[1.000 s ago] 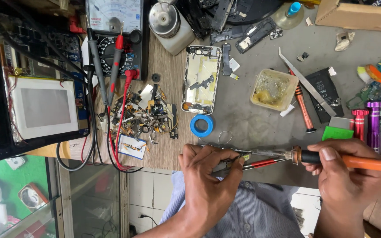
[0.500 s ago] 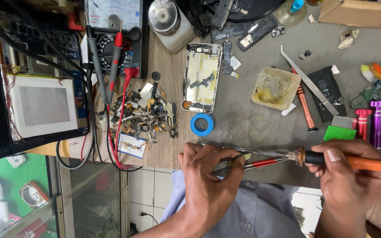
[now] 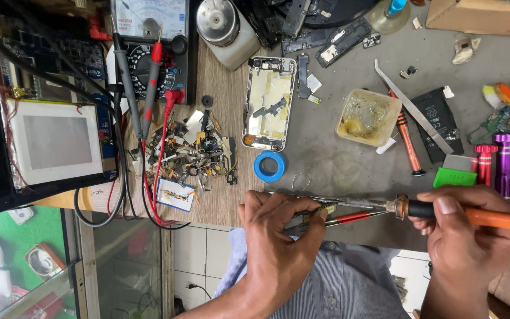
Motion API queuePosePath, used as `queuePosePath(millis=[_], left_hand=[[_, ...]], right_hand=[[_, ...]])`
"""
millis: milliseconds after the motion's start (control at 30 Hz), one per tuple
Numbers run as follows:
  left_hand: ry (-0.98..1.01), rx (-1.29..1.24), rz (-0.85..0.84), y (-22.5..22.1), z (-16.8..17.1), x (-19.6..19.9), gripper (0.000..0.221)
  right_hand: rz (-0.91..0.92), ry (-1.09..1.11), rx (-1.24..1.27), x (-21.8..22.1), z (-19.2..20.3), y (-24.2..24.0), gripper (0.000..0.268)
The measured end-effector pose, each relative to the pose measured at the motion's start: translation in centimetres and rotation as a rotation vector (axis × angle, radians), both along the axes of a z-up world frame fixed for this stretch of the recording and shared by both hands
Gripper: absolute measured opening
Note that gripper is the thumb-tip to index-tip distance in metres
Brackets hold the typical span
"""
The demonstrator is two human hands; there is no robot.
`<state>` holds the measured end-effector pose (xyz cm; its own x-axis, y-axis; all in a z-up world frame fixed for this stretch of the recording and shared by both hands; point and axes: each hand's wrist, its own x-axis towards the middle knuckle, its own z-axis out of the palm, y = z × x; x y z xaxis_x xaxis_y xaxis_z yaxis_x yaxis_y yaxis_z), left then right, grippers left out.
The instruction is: Soldering wires to a small electronic component on a repair bench
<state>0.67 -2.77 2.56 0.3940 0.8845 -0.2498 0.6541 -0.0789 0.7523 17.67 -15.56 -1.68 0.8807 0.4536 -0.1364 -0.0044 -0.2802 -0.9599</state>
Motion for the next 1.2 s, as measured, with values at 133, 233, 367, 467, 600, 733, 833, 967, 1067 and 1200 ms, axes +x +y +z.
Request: queuePosePath(millis=[133, 233, 367, 467, 600, 733, 833, 967, 1067, 1200], left_hand=[[-0.014, 0.002, -0.002, 0.1, 0.1, 0.0, 0.008], [-0.013, 0.007, -0.006, 0.1, 0.2, 0.1, 0.008], [-0.021, 0.016, -0.001, 0.1, 0.1, 0.0, 0.01], [-0.015, -0.015, 0.01, 0.0, -0.1, 0.0, 0.009], [-0.017, 0.003, 0.002, 0.0, 0.0, 0.0, 0.009], [-0.019, -0.001, 0.007, 0.1, 0.0, 0.0, 0.01], [-0.03, 0.015, 0.004, 0.1, 0.0, -0.1, 0.01], [-0.025, 0.005, -0.001, 0.1, -0.1, -0.2, 0.011], [-0.042, -0.004, -0.001, 0.2, 0.0, -0.4, 0.01], [-0.052, 0.014, 0.0, 0.2, 0.0, -0.5, 0.008]], right_hand=[[-0.013, 0.028, -0.035, -0.1, 0.0, -0.1, 0.019], [-0.01, 0.027, -0.028, 0.0, -0.1, -0.1, 0.02], [-0.017, 0.024, -0.047, -0.3, 0.3, 0.2, 0.019], [0.01, 0.024, -0.11, 0.0, 0.2, -0.1, 0.018], [0.012, 0.024, -0.078, -0.1, 0.2, 0.0, 0.021], [0.007, 0.015, -0.109, -0.1, 0.4, 0.1, 0.019], [-0.032, 0.043, -0.144, -0.3, 0.6, 0.2, 0.015], [-0.065, 0.126, -0.086, 0.3, -0.5, -0.7, 0.02], [-0.049, 0.105, -0.082, 0.4, -0.3, -0.9, 0.026], [-0.075, 0.168, -0.035, 0.9, -1.4, -1.6, 0.027]])
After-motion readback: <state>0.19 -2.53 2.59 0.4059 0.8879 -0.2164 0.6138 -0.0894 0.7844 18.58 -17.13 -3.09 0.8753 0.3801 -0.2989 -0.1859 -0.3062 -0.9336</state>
